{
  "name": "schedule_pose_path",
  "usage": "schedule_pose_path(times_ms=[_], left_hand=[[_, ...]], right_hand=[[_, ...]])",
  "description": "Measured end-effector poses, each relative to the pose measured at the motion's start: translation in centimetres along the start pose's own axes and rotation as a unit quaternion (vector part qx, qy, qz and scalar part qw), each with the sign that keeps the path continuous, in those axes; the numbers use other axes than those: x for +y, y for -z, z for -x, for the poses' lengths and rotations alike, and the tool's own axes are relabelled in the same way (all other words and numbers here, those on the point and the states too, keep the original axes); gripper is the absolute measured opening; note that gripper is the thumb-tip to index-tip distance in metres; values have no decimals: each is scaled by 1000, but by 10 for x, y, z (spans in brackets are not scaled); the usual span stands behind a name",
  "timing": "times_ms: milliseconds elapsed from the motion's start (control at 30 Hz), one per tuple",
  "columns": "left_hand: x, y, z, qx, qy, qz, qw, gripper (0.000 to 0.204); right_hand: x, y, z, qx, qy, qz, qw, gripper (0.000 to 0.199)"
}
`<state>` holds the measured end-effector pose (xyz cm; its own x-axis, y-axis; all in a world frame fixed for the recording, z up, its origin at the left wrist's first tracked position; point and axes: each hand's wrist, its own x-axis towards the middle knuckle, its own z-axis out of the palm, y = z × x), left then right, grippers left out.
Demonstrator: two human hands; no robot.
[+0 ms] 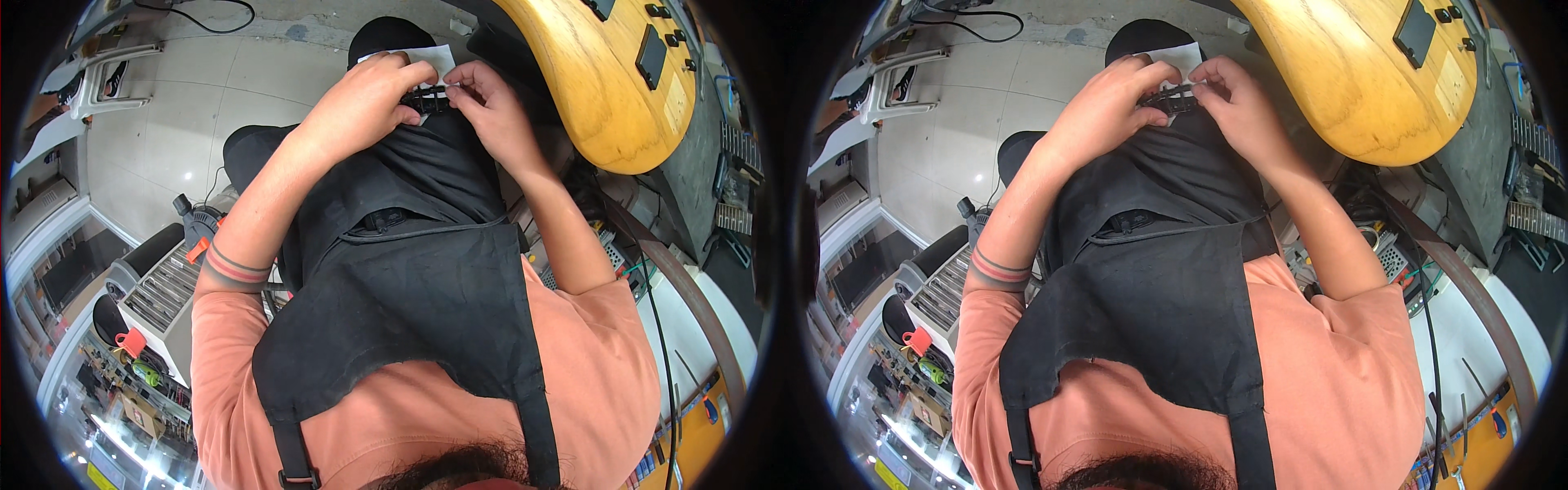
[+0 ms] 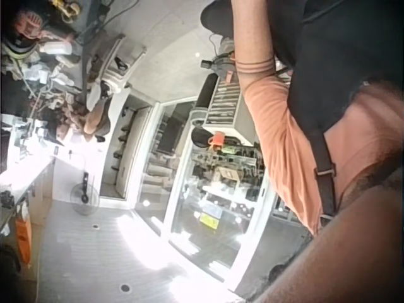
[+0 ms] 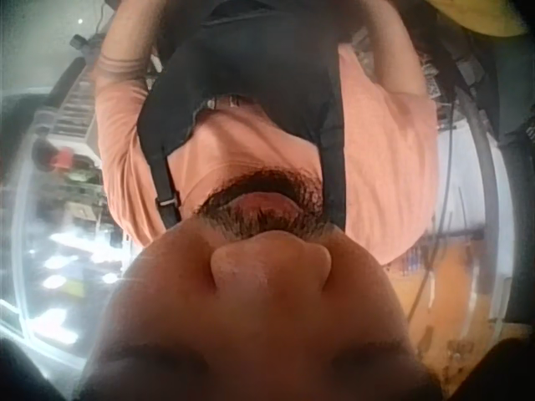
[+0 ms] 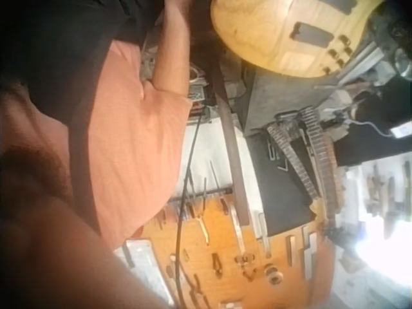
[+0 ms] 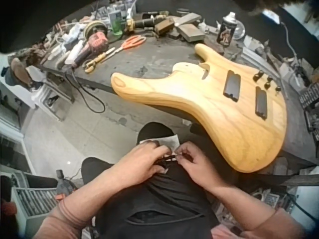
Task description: The person cleans a small black guitar part using a toothbrush and water in a bathroom, then moves to a workshop to wipe the part with a tissue. The person scrubs the part under running water and then dries it thoroughly.
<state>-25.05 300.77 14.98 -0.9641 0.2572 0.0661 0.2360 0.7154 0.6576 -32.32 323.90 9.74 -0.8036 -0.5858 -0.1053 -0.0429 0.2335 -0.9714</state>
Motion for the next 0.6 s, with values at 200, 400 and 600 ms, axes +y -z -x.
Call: schedule_pose_path(times_ms=[200, 400, 600], left_hand=[[3, -4, 4, 25, -24, -54, 998, 47], [4, -4, 2, 38, -64, -99, 992, 46], [-3, -8, 0, 56, -89, -67, 992, 44]], right_hand=[[-15, 5, 3, 9, -2, 92, 996, 17], [-14, 2, 4, 32, 1, 115, 993, 18], [-14, -4, 2, 40, 3, 82, 996, 18]])
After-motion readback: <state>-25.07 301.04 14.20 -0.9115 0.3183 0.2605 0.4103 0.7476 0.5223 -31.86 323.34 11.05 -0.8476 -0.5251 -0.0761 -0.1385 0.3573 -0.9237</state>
